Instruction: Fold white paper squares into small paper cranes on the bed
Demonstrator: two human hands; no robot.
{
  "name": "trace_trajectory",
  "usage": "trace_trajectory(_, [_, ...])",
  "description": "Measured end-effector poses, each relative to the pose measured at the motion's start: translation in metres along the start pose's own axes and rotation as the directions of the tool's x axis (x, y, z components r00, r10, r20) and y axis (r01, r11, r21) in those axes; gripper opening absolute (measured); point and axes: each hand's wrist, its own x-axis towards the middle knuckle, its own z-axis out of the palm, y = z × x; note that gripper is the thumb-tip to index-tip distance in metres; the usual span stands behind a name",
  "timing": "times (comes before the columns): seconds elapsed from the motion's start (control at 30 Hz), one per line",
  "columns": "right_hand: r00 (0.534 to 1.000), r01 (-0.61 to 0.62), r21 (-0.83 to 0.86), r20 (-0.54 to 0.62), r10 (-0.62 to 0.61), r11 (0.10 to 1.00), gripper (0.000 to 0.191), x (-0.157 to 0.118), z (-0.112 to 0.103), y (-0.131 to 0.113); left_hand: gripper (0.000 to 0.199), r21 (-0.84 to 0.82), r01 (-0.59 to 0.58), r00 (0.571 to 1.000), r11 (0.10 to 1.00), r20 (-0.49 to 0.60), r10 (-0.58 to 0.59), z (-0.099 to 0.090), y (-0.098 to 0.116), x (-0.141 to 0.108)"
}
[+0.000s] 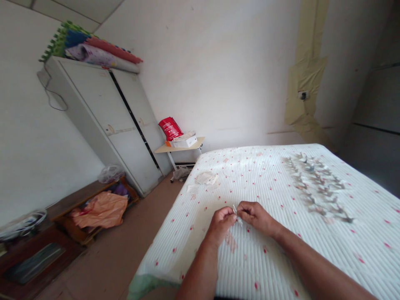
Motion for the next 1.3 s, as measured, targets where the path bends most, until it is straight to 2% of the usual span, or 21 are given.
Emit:
trace_trajectory(0.13, [0.998,0.063,-0.188,0.039,-0.057,0.980,0.015,-0.001,-0.004,-0.005,0.032,0.019,0.004,1.000,1.000,-0.030,-0.003,0.002,0.001,0.000])
trace_trajectory(0.27, [0.997,0.072,-0.307,0.042,-0.062,0.949,0.010,-0.002,-0.005,-0.008,0.028,0.006,0.013,1.000,1.000,-0.027,-0.013,0.002,0.000,0.000])
trace_trajectory(0.63, [0.999,0.034,-0.331,0.051,-0.018,0.943,0.017,-0.001,-0.004,-0.008,0.022,0.004,0.021,0.998,1.000,-0.055,-0.021,0.000,-0.005,0.000])
trace_trajectory(0.8, [0.997,0.055,-0.341,0.069,-0.033,0.938,0.016,-0.001,-0.004,-0.009,0.019,0.016,0.007,0.998,1.000,-0.057,-0.006,0.003,-0.003,-0.001])
trace_trajectory(1.07, [0.993,0.102,-0.550,0.111,-0.048,0.829,0.015,-0.003,-0.003,-0.014,0.026,0.120,-0.007,0.997,0.993,-0.082,0.016,0.006,-0.004,-0.001])
trace_trajectory(1.3, [0.995,0.093,-0.598,0.081,-0.056,0.796,0.016,-0.003,-0.001,-0.014,0.029,0.152,-0.024,0.994,0.988,-0.101,0.040,0.009,-0.005,-0.001])
